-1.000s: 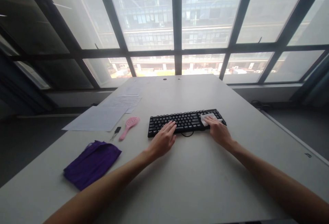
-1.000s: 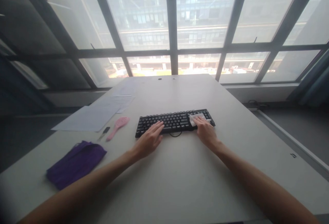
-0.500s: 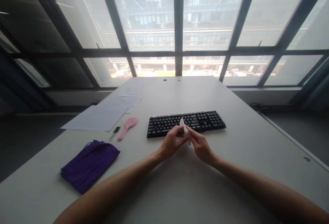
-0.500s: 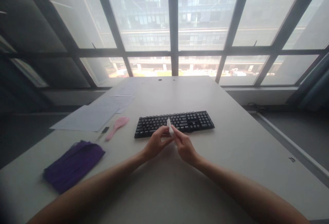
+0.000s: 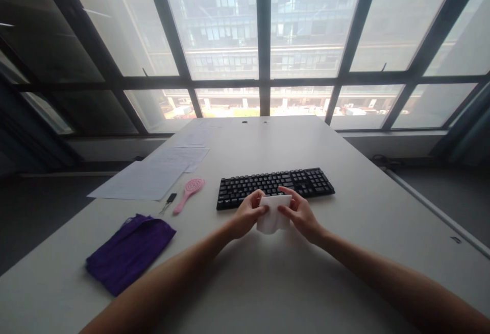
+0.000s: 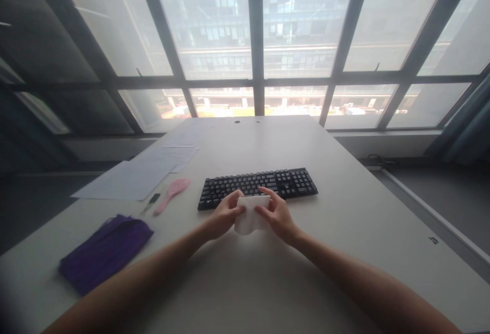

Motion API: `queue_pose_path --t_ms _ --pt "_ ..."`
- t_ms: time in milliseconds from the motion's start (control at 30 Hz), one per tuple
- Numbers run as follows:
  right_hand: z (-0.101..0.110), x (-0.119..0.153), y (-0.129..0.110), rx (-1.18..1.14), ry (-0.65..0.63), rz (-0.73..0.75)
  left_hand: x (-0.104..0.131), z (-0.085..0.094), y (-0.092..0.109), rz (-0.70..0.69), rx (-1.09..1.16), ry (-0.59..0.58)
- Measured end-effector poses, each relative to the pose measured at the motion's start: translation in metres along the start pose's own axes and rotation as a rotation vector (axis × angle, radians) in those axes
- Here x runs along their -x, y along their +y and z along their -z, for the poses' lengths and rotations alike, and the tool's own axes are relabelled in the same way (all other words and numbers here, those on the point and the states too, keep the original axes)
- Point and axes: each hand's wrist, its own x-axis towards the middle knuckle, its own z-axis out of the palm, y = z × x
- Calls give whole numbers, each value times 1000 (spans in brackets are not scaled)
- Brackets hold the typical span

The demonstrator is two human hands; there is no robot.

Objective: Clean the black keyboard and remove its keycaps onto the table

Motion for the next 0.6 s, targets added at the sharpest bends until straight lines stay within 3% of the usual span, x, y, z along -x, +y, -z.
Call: queue_pose_path --t_ms 233,400,500,600 --pt "20 -12 -1 110 161 88 -4 6 3 -37 58 112" --pt "46 -27 -3 405 266 283 -7 11 -1 -134 -6 230" --pt "78 -45 -11 569 362 362 -7 12 -1 -180 -88 270" --pt "129 -63 -22 613 418 330 -7 13 -1 -203 -131 261"
